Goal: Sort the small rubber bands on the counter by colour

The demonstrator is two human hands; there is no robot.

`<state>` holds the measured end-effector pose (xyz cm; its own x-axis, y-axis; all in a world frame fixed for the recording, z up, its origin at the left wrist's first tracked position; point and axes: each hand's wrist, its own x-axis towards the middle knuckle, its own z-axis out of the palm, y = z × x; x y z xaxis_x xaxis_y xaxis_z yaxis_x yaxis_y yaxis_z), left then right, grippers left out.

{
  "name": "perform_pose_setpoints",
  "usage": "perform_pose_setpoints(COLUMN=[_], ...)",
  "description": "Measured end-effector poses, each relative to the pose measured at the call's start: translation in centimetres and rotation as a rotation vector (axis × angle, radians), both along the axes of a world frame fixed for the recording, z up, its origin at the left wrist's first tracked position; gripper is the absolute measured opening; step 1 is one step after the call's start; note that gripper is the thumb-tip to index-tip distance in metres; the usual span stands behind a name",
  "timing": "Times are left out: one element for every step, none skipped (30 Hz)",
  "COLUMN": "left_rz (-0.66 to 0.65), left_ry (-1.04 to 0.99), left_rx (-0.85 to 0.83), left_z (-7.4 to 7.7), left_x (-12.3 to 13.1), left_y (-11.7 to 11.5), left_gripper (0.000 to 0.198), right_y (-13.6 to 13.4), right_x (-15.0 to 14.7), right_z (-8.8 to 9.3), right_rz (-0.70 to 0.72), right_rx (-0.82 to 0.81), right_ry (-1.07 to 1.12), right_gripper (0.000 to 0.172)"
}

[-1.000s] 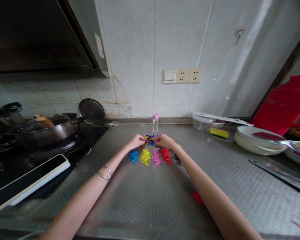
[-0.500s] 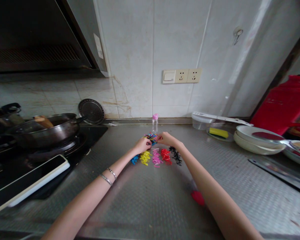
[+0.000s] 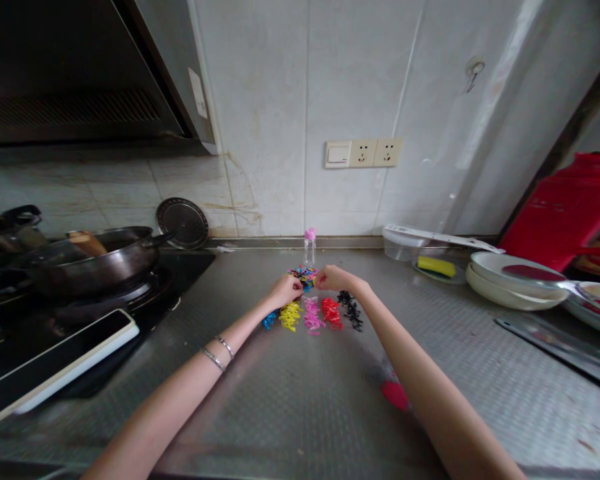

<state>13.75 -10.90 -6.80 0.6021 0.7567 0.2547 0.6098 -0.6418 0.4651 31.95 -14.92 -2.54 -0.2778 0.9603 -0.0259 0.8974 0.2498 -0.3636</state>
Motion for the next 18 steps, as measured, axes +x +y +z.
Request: perform_pose_setpoints(left_rz=[0.001, -0.001, -0.010, -0.022, -0.034, -0.043, -0.051, -0.057, -0.062, -0.068, -0.077, -0.088, -0.101, -0.113, -0.122, -0.129, -0.131, -0.130], left_ry=[-0.008, -0.019, -0.032, -0.047, -0.065, -0.084, -0.103, -0.118, -0.127, -0.127, -0.116, -0.093, -0.062, -0.028, 0.006, 0.034, 0.055, 0.071], left_rx=[0.003, 0.007, 0.012, 0.016, 0.019, 0.017, 0.009, -0.003, -0.017, -0.030, -0.044, -0.060, -0.082, -0.111, -0.145, -0.178, -0.206, -0.226], left_z=[0.1, 0.3, 0.6, 1.0, 1.4, 1.9, 2.4, 2.9, 3.4, 3.7, 4.0, 4.2, 4.2, 4.2, 4.1, 3.9, 3.7, 3.5], left_x=[0.0, -0.1, -0.2, -0.4, -0.6, -0.9, -1.2, -1.6, -2.1, -2.6, -3.2, -3.9, -4.6, -5.3, -6.1, -6.9, -7.6, -8.3], left_y=[0.0, 0.1, 0.2, 0.3, 0.5, 0.6, 0.8, 0.9, 1.0, 1.0, 1.1, 1.0, 0.9, 0.9, 0.8, 0.7, 0.6, 0.5], left_gripper=[0.019, 0.019, 0.020, 0.020, 0.020, 0.020, 0.020, 0.021, 0.021, 0.022, 0.022, 0.022, 0.022, 0.022, 0.021, 0.021, 0.021, 0.021], right_y=[0.1, 0.3, 0.5, 0.6, 0.8, 0.8, 0.9, 0.8, 0.7, 0.6, 0.5, 0.3, 0.2, 0.1, 0.0, -0.1, -0.1, -0.1], right_x=[-0.1, -0.2, -0.4, -0.6, -0.8, -1.0, -1.2, -1.4, -1.5, -1.6, -1.7, -1.8, -1.9, -1.9, -1.9, -1.9, -1.9, -1.9], right_z=[-0.3, -0.6, -1.0, -1.4, -1.8, -2.1, -2.3, -2.5, -2.5, -2.5, -2.5, -2.4, -2.3, -2.2, -2.1, -2.1, -2.1, -2.1], right_rz=[-0.003, -0.003, -0.002, -0.001, 0.000, -0.003, -0.008, -0.014, -0.026, -0.040, -0.056, -0.071, -0.083, -0.093, -0.103, -0.111, -0.119, -0.126], right_rx=[0.054, 0.097, 0.127, 0.146, 0.157, 0.164, 0.172, 0.178, 0.183, 0.188, 0.191, 0.194, 0.195, 0.195, 0.194, 0.191, 0.189, 0.190], right_ry=[-0.016, -0.024, -0.027, -0.030, -0.035, -0.041, -0.048, -0.058, -0.069, -0.082, -0.095, -0.108, -0.119, -0.128, -0.136, -0.142, -0.147, -0.150], right_gripper=[0.022, 0.022, 0.023, 0.024, 0.025, 0.027, 0.028, 0.029, 0.029, 0.028, 0.027, 0.026, 0.025, 0.024, 0.023, 0.022, 0.021, 0.020])
